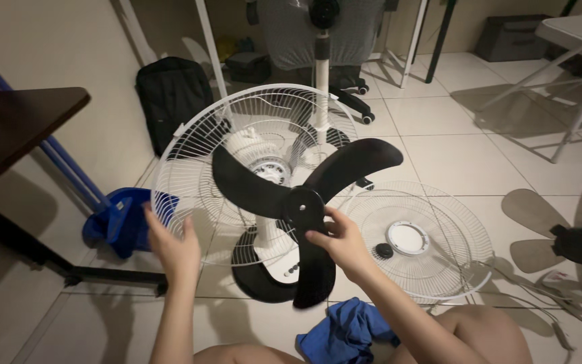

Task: The person assembles a standing fan by attaching the fan blades to the motor hub and securing them with a central cap. They then attach the front wire cage to complete the assembly.

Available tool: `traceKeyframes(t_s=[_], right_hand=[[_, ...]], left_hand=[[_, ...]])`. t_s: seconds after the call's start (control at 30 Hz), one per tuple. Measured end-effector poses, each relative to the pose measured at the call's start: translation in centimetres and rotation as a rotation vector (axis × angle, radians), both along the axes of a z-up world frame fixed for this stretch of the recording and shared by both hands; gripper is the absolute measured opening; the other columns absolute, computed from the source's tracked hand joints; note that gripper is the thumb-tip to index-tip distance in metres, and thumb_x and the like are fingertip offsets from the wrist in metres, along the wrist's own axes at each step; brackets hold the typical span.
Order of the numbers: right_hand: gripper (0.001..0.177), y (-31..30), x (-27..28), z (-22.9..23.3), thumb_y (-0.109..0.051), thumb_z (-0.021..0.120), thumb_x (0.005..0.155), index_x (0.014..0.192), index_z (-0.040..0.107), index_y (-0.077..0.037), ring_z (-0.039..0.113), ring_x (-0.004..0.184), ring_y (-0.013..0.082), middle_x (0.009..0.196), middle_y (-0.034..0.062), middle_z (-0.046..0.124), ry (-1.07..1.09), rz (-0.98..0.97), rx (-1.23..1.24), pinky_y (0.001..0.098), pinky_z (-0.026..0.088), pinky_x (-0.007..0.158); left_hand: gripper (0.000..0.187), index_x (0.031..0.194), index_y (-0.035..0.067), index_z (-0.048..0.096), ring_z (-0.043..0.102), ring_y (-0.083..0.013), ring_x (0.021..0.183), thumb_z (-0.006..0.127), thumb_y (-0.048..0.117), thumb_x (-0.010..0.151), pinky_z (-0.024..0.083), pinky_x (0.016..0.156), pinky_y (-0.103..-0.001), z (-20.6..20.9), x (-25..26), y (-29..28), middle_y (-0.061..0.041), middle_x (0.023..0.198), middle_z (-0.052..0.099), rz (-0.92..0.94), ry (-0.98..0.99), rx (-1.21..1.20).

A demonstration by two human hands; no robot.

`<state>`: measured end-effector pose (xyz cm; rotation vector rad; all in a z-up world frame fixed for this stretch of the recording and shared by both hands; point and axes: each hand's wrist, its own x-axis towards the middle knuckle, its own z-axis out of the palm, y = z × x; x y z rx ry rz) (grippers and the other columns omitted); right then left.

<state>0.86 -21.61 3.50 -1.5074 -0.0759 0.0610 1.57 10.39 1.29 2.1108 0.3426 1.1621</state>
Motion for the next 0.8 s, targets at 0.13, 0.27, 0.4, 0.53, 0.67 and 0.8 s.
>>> traceKeyframes(t_s=[0.13, 0.27, 0.4, 0.53, 0.67, 0.8], right_hand=[[0.06, -1.7, -1.6, 2.6, 0.001, 0.078, 0.078, 0.135, 0.059, 0.001, 0.074, 0.099, 0.0163, 0.109, 0.0122, 0.078, -0.009, 0.054, 0.08, 0.0289, 0.06, 0.087], [0.061, -3.4, -2.0, 5.7, -0.001, 0.078, 0.079, 0.137, 0.059, 0.001, 0.073, 0.094, 0.0162, 0.105, 0.0125, 0.078, -0.121, 0.056, 0.029, 0.0297, 0.06, 0.084], [0.065, -4.1, -2.0, 8.4, 0.0, 0.077, 0.079, 0.141, 0.057, 0.001, 0.072, 0.091, 0.0146, 0.104, 0.0126, 0.077, -0.237, 0.047, -0.026, 0.0288, 0.059, 0.082], [0.068, -4.7, -2.0, 9.6, 0.0, 0.078, 0.08, 0.144, 0.055, 0.0, 0.072, 0.089, 0.0127, 0.103, 0.0122, 0.079, -0.247, 0.024, -0.112, 0.0275, 0.059, 0.08], [0.068, -6.1, -2.5, 10.7, 0.0, 0.076, 0.081, 0.145, 0.054, -0.003, 0.074, 0.092, 0.0118, 0.105, 0.0119, 0.081, -0.255, 0.019, -0.155, 0.0265, 0.059, 0.085], [0.063, -7.3, -3.0, 11.4, -0.004, 0.075, 0.085, 0.145, 0.056, -0.004, 0.074, 0.095, 0.0129, 0.107, 0.0125, 0.081, -0.314, 0.032, -0.137, 0.0273, 0.059, 0.087]], left_hand=[[0.072, 0.159, 0.002, 0.034, 0.036, -0.0427, 0.149, 0.072, 0.014, 0.098, 0.027, 0.125, -0.054, 0.9, -4.4, -5.3, -0.028, 0.158, 0.041, 0.1, -0.213, 0.043], [0.061, 0.152, 0.006, 0.036, 0.039, -0.0388, 0.146, 0.069, 0.015, 0.102, 0.031, 0.126, -0.053, 3.4, -6.1, -10.4, -0.022, 0.15, 0.044, -0.101, -0.31, 0.167], [0.065, 0.151, 0.005, 0.03, 0.056, -0.0281, 0.121, 0.064, 0.022, 0.099, 0.049, 0.1, -0.041, 7.3, -5.1, -13.5, -0.02, 0.143, 0.045, -0.419, -0.197, -0.166], [0.076, 0.155, 0.008, 0.023, 0.064, -0.0173, 0.093, 0.065, 0.027, 0.095, 0.054, 0.069, -0.027, 10.3, -4.5, -15.5, -0.017, 0.128, 0.057, -0.644, -0.01, -0.446], [0.075, 0.155, 0.011, 0.033, 0.065, -0.0145, 0.076, 0.07, 0.023, 0.091, 0.051, 0.058, -0.026, 11.8, -5.3, -16.5, -0.013, 0.096, 0.07, -0.674, 0.116, -0.474], [0.068, 0.149, 0.005, 0.044, 0.071, -0.0128, 0.078, 0.073, 0.012, 0.088, 0.057, 0.065, -0.023, 12.8, -6.5, -16.8, -0.011, 0.093, 0.073, -0.732, 0.011, -0.577]])
